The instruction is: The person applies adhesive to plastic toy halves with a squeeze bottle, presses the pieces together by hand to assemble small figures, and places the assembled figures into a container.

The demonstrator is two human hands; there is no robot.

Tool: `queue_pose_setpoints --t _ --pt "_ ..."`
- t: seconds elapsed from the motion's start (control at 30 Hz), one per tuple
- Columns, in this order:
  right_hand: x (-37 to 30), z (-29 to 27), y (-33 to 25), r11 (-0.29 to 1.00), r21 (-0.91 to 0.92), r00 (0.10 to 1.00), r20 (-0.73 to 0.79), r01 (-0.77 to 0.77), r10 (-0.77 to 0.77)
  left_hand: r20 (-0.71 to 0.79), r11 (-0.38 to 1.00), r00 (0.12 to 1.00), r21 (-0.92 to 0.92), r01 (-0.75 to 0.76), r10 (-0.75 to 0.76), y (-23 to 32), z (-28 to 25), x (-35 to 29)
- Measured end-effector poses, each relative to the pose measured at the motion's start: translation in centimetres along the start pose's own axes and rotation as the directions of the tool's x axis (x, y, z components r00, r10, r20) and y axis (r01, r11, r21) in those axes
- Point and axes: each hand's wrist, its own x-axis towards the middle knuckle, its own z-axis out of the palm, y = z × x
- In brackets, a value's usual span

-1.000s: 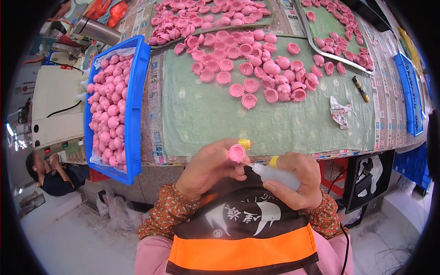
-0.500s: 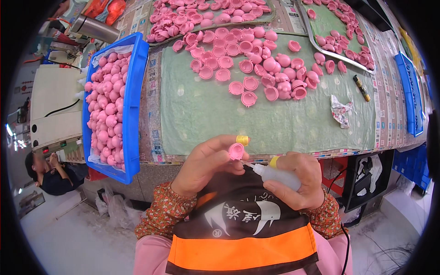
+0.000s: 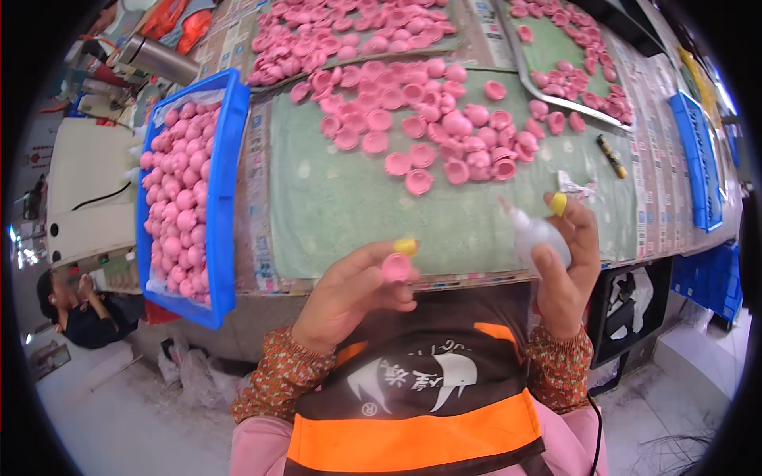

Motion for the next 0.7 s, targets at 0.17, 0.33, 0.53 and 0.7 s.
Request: queue_pose_setpoints --t 0.17,0.33,0.53,0.7 --pt "2.5 -1.0 2.0 0.964 0.265 0.992 -0.119 -0.007 0.040 0.003 0.994 1.000 -0.112 -0.003 0.004 -0.6 0.3 0.1" --pt "4.2 -3.4 4.5 0.996 -0.075 0.981 -0.182 0.053 -0.066 0.015 0.990 0.999 -0.136 -0.030 0.032 -0.8 0.4 0.5" --pt "6.7 -6.1 5.4 0.957 -0.281 0.911 -0.376 0.063 -0.171 0.002 0.983 0.997 -0.164 -0.076 0.078 -1.0 0.2 0.6" --pt "6.5 -4.7 4.2 0.828 -0.548 0.815 -0.423 0.118 -0.396 -0.017 0.977 0.996 -0.191 -0.091 0.089 -1.3 -0.1 0.6"
